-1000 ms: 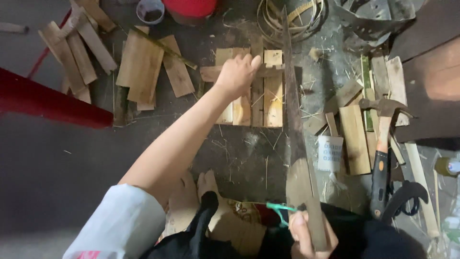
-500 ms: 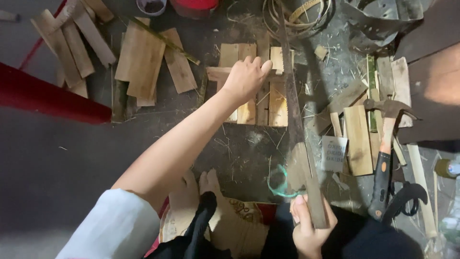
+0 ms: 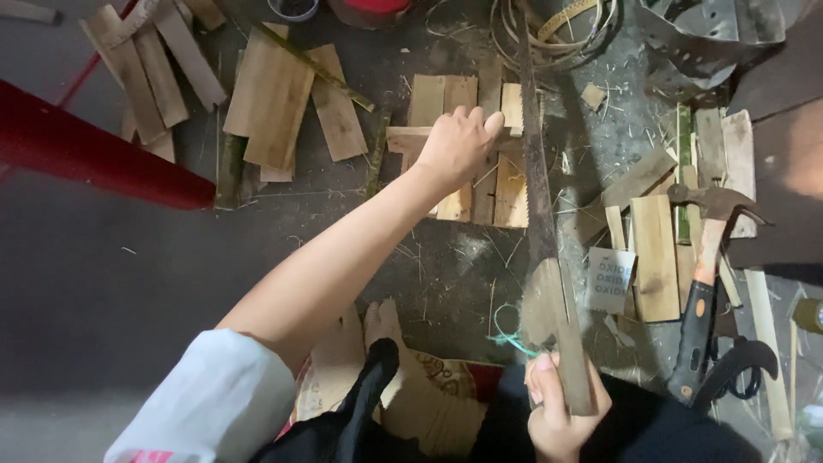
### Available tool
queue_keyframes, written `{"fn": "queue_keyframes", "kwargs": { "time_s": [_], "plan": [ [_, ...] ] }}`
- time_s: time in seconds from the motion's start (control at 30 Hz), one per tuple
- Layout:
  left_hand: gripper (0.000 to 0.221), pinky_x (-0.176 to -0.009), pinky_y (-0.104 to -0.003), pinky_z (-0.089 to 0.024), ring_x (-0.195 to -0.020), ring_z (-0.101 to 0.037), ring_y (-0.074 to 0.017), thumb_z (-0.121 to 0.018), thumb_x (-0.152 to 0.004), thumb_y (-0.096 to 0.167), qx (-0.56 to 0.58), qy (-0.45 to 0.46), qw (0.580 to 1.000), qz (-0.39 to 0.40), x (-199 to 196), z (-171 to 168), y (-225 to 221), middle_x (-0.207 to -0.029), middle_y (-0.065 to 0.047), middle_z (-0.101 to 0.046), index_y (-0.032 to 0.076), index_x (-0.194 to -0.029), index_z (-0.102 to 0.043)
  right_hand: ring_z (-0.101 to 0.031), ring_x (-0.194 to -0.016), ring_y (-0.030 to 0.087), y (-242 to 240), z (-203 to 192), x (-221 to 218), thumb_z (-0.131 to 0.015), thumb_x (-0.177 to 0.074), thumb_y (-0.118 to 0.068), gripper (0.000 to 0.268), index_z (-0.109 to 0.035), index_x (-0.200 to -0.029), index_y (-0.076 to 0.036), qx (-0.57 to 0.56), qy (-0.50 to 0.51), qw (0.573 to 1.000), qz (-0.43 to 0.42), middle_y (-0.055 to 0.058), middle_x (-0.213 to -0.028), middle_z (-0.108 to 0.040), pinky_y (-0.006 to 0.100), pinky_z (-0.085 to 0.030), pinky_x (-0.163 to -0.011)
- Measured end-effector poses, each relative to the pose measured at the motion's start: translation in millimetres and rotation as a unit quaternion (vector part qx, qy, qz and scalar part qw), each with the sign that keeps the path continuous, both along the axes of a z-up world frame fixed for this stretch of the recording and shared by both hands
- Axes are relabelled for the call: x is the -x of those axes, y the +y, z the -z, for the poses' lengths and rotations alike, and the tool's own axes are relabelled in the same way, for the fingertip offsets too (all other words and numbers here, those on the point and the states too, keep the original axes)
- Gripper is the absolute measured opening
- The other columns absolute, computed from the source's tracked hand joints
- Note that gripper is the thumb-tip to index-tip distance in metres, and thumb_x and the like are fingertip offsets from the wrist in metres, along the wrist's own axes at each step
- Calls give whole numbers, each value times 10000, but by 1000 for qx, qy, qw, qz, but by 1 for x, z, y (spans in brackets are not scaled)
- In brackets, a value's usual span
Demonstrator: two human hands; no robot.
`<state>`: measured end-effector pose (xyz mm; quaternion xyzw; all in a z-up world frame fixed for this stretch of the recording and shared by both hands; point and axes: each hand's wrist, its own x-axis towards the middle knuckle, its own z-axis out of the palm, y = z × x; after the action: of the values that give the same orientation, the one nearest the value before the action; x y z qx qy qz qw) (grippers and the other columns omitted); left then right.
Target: Measuring, marking, and sawing small wooden planks and bamboo sticks while sitting on the floor.
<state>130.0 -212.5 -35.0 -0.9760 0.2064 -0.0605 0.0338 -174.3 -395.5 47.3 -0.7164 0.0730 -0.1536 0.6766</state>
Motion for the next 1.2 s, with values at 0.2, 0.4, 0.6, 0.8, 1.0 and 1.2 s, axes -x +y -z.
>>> {"fn": "queue_keyframes", "kwargs": {
  "time_s": [0.2, 0.4, 0.6, 0.8, 1.0, 1.2],
  "plan": [
    [366, -519, -357, -482, -722, -601, -245, -674, -846, 73, -15, -23, 1000, 1, 0, 5, 1, -872, -80, -594, 155, -1130, -458, -349, -415, 137, 3, -4, -6, -548, -939, -16, 247, -448, -713, -13, -29, -8, 999, -25, 47, -511, -322, 271, -279, -431],
    [354, -532, -359, -488, -730, -616, -245, -672, -852, 80, -21, -12, 1000, -11, -5, 8, 0, -874, -74, -614, 163, -1130, -470, -364, -393, 139, -1, -6, 7, -565, -922, -15, 291, -449, -655, -17, -11, -11, 1000, -22, 47, -487, -349, 269, -290, -413],
    [375, -523, -353, -471, -728, -601, -240, -683, -840, 80, -27, -21, 999, -8, -2, 11, -1, -871, -69, -599, 163, -1136, -468, -374, -413, 122, 2, 0, -5, -552, -950, 8, 318, -441, -656, -44, -20, -33, 998, -45, 23, -504, -359, 257, -304, -433],
    [411, -544, -361, -485, -748, -615, -250, -703, -815, 42, -22, -6, 1000, -9, -3, 7, 0, -890, -80, -616, 158, -1123, -456, -411, -442, 122, 6, 4, -14, -580, -964, -26, 309, -471, -675, -48, 4, -28, 999, -43, 18, -523, -399, 257, -321, -446],
    [386, -549, -370, -504, -748, -627, -254, -668, -826, 4, -14, -5, 1000, -1, 3, -6, 1, -886, -78, -630, 155, -1129, -481, -368, -386, 131, -2, 6, 9, -565, -925, -20, 310, -453, -637, -37, 18, -12, 1000, -12, 30, -480, -354, 265, -300, -401],
    [313, -522, -367, -483, -719, -612, -260, -648, -858, 46, -13, -25, 1000, 8, 2, 1, 2, -872, -78, -621, 147, -1111, -494, -527, -508, 110, 4, 25, -30, -654, -959, -109, 156, -624, -824, -38, 23, 9, 999, -24, 13, -604, -542, 241, -411, -440]
  ]
}}
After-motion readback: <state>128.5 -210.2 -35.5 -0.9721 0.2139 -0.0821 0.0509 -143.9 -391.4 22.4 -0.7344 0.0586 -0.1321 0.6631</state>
